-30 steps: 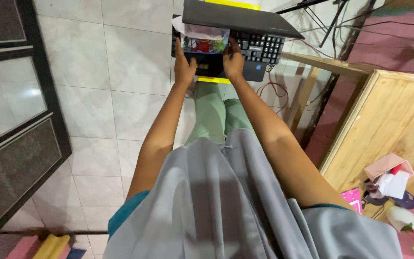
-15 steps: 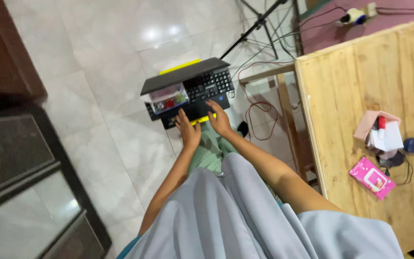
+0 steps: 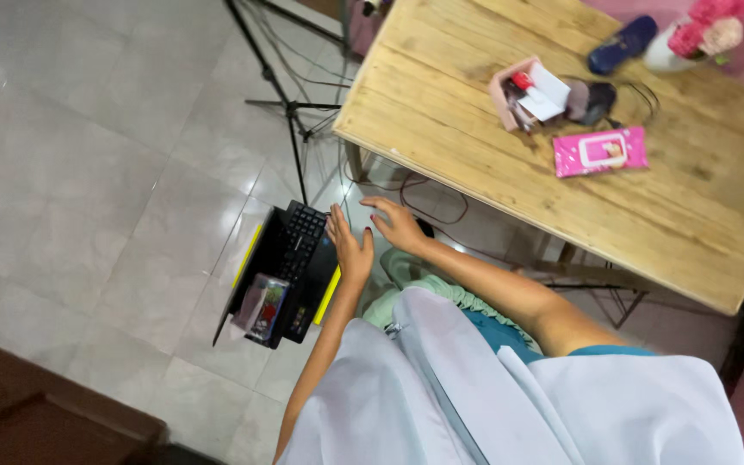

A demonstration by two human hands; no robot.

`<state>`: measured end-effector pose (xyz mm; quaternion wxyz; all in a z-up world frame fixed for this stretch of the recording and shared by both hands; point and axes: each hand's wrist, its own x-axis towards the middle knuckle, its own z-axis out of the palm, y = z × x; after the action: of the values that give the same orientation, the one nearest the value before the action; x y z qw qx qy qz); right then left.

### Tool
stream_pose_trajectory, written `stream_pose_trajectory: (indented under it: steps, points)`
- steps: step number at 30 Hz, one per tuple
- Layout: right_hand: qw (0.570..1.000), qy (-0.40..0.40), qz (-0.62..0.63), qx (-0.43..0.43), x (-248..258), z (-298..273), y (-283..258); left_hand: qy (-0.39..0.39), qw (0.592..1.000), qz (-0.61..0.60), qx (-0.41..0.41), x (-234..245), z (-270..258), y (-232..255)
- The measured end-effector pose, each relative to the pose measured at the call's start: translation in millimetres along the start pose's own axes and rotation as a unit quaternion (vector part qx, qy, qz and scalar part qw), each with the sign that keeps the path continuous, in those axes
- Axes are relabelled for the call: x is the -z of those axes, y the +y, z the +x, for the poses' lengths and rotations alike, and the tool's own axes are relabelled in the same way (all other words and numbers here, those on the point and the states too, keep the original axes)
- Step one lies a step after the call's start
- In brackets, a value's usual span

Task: The person moves a keyboard and a laptop on a desk, then moves a package of wipes, a mouse, a glasses case, and finally a vase of flowers, placing them on a lower surface or back on the desk.

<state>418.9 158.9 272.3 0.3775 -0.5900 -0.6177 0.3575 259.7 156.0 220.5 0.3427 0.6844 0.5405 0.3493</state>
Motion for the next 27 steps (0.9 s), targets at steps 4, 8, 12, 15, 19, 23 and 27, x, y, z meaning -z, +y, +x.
stream_pose_trajectory:
  steps: [4,8,12,15,19,23,27]
  points:
    - [0.996,0.089,-0.005,-0.029,58.3,-3.6,-1.0,-0.066,0.997,-0.03,-0.033,-31.2,32.1,55.9]
    - [0.981,0.178,0.04,-0.072,113.0,-21.5,6.0,-0.15,0.984,-0.078,-0.063,-68.6,44.2,110.7]
    - [0.959,0.262,0.067,-0.088,160.5,-49.2,23.5,-0.219,0.959,-0.098,-0.153,-116.3,48.2,144.2]
    - [0.947,0.311,0.041,-0.072,192.4,-67.4,41.0,-0.262,0.946,-0.102,-0.159,-150.7,47.5,163.1]
    - [0.928,0.364,0.05,-0.065,225.4,-87.6,63.6,-0.283,0.924,-0.141,-0.217,-190.4,54.6,180.1]
    - [0.894,0.435,0.002,-0.109,255.7,-100.4,89.5,-0.338,0.908,-0.164,-0.185,-229.3,60.6,192.8]
    - [0.858,0.499,-0.035,-0.12,290.0,-108.8,117.3,-0.382,0.894,-0.147,-0.18,-267.6,68.7,193.2]
